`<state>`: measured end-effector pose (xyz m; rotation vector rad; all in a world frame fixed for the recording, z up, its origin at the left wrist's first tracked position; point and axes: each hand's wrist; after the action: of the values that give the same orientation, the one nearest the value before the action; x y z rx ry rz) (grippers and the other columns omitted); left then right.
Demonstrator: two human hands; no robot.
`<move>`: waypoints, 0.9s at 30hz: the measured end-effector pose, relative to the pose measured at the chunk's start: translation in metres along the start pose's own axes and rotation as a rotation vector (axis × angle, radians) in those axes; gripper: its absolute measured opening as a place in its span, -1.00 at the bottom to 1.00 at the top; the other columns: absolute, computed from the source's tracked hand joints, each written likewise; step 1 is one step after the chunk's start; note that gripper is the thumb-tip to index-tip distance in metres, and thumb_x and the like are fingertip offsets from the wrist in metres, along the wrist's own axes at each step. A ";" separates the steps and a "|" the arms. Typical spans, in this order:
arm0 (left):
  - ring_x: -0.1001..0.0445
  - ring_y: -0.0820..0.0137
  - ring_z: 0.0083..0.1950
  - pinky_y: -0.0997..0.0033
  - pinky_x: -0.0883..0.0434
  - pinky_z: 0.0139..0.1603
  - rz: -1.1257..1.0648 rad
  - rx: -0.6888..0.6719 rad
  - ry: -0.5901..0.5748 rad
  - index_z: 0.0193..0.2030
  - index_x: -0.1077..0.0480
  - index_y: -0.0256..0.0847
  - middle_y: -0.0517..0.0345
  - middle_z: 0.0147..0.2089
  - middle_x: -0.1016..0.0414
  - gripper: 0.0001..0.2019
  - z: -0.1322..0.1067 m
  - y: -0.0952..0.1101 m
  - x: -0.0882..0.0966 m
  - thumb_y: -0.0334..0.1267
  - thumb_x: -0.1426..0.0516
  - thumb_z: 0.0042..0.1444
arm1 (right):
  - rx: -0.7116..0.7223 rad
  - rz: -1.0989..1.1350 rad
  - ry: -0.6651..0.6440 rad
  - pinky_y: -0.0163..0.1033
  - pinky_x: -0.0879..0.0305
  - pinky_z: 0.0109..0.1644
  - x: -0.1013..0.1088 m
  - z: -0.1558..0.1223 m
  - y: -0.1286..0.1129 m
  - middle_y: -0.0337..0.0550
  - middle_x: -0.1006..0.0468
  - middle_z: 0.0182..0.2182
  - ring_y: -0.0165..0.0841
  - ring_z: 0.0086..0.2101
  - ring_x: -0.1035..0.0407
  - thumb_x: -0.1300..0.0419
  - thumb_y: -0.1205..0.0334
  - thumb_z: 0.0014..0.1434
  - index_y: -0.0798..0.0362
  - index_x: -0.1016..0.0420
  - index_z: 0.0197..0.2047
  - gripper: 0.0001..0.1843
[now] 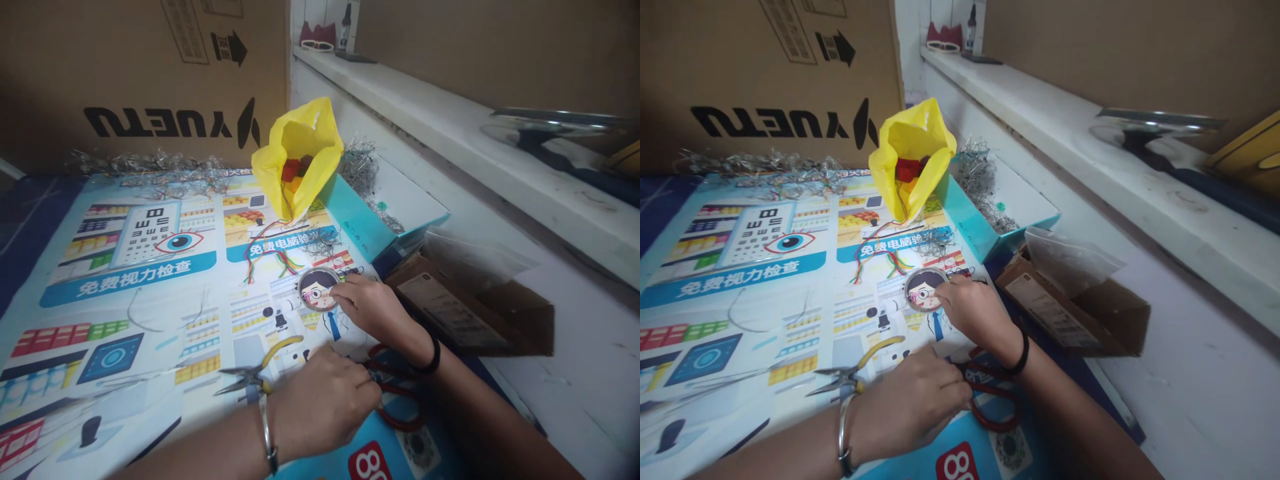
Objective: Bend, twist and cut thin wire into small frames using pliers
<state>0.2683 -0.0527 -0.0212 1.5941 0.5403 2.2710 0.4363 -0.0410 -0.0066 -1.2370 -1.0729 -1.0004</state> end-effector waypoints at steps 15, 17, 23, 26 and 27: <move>-0.42 0.40 -0.39 0.32 -0.33 -0.23 0.029 -0.008 0.006 -0.40 -0.33 -0.23 0.19 -0.47 -0.41 -0.79 -0.001 -0.001 -0.002 -0.34 0.03 0.23 | -0.038 -0.093 -0.059 -0.36 -0.07 -0.35 0.012 -0.002 -0.002 -0.14 -0.51 -0.32 -0.42 -0.34 -0.36 0.01 0.26 0.27 0.01 -0.53 -0.21 -0.73; -0.42 0.40 -0.39 0.32 -0.33 -0.22 0.027 -0.010 -0.004 -0.40 -0.33 -0.23 0.19 -0.46 -0.41 -0.79 0.000 -0.001 -0.003 -0.35 0.03 0.24 | -0.038 -0.116 -0.077 -0.36 -0.05 -0.37 0.014 -0.003 -0.003 -0.15 -0.50 -0.33 -0.43 -0.35 -0.35 0.03 0.25 0.28 0.01 -0.53 -0.25 -0.71; -0.42 0.41 -0.36 0.35 -0.34 -0.19 -0.018 -0.010 -0.024 -0.35 -0.35 -0.24 0.16 -0.44 -0.43 -0.78 0.000 -0.001 -0.002 -0.34 0.06 0.26 | -0.024 -0.168 -0.093 -0.33 0.04 -0.44 0.016 -0.006 -0.004 -0.16 -0.47 -0.35 -0.42 -0.38 -0.35 0.03 0.28 0.26 0.00 -0.50 -0.32 -0.72; -0.43 0.39 -0.32 0.34 -0.35 -0.17 -0.025 -0.008 -0.033 -0.32 -0.36 -0.23 0.15 -0.43 -0.45 -0.78 0.000 -0.001 -0.001 -0.34 0.07 0.27 | -0.019 -0.176 -0.104 -0.33 0.02 -0.43 0.015 -0.005 -0.004 -0.14 -0.49 -0.34 -0.41 -0.35 -0.36 0.03 0.29 0.25 -0.01 -0.52 -0.27 -0.72; -0.43 0.39 -0.31 0.34 -0.35 -0.16 -0.024 -0.007 -0.035 -0.32 -0.36 -0.23 0.14 -0.42 -0.45 -0.78 0.000 -0.001 -0.001 -0.34 0.07 0.27 | -0.017 -0.177 -0.110 -0.33 0.02 -0.43 0.014 -0.005 -0.005 -0.14 -0.49 -0.33 -0.40 -0.35 -0.36 0.03 0.29 0.25 -0.01 -0.52 -0.25 -0.72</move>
<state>0.2687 -0.0520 -0.0227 1.6122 0.5387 2.2208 0.4351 -0.0466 0.0079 -1.2388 -1.2792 -1.0870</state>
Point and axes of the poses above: each hand's wrist, its own z-axis towards the middle knuckle, its own x-axis out of the back of the hand, y = z × x
